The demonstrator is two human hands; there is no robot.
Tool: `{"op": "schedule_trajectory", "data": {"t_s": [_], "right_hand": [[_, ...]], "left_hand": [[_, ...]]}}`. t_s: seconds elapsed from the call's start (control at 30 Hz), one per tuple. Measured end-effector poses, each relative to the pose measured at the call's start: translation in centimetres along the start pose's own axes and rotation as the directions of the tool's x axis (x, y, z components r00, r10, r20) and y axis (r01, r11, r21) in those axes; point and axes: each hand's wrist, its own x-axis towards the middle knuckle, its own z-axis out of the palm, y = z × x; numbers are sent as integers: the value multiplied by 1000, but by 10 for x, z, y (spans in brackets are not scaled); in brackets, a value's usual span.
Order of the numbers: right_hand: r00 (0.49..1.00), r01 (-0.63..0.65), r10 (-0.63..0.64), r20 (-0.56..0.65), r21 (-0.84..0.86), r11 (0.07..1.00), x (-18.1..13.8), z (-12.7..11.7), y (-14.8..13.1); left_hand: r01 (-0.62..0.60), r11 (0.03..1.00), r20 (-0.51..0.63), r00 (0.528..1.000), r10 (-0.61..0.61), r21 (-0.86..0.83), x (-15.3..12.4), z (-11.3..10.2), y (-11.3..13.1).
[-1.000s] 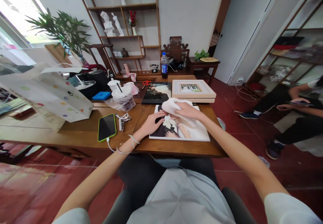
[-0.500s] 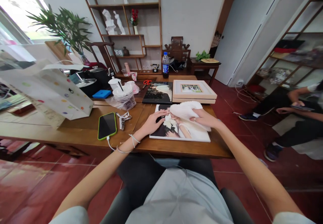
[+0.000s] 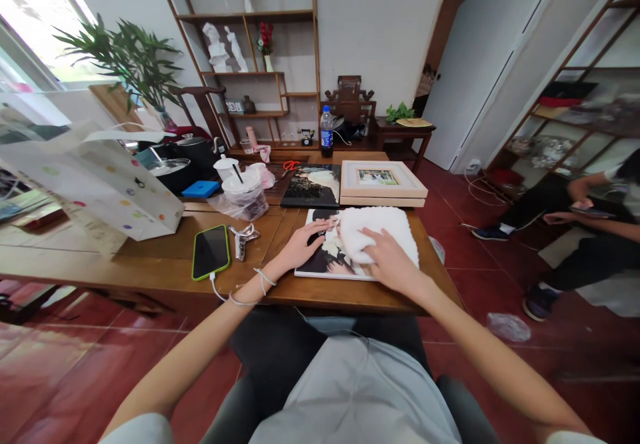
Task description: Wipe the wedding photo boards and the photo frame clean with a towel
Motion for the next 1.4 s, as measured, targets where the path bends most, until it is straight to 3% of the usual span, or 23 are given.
{"op": "schedule_trajectory", "data": {"t_s": [0.13, 0.27, 0.4, 0.5, 0.6, 0.7, 0.8, 0.9, 1.2, 1.3, 1.4], "right_hand": [[990, 130, -133, 49, 75, 989, -18, 3, -46], [976, 195, -208, 63, 164, 967, -40, -5, -55], [980, 161, -179, 81, 196, 967, -35, -12, -18], [993, 58, -69, 97, 113, 992, -21, -9, 26], [998, -6, 2, 67, 52, 999, -3, -3, 63], [1000, -11, 11, -2, 32, 999, 12, 1, 79], [997, 48, -48, -52, -4, 999, 20, 2, 73], [994, 105, -105, -23, -20, 994, 15, 2, 53], [954, 271, -281, 106, 100, 957, -41, -10, -19], [933, 312, -337, 125, 182, 932, -41, -18, -16], [949, 229, -275, 154, 262, 937, -25, -21, 10]], "left_hand": [[2, 1000, 5, 1000, -2, -19, 0, -1, 1], [4, 999, 3, 1000, -4, -50, 1, -2, 2], [2, 1000, 13, 1000, -1, -21, 1, -1, 2], [-4, 1000, -3, 1000, 4, -6, 1, -1, 2], [-11, 1000, 2, 1000, 11, -5, 0, -1, 1], [-8, 1000, 12, 1000, 8, 4, 0, -1, 0], [4, 1000, 10, 1000, -4, 7, 0, 0, -1], [11, 1000, 11, 1000, -11, 8, 0, 0, -2], [20, 1000, 4, 1000, -20, -2, 1, -1, 1], [16, 1000, 4, 1000, -16, -4, 1, -1, 1], [10, 1000, 6, 1000, -10, 3, 1, -1, -1]]}}
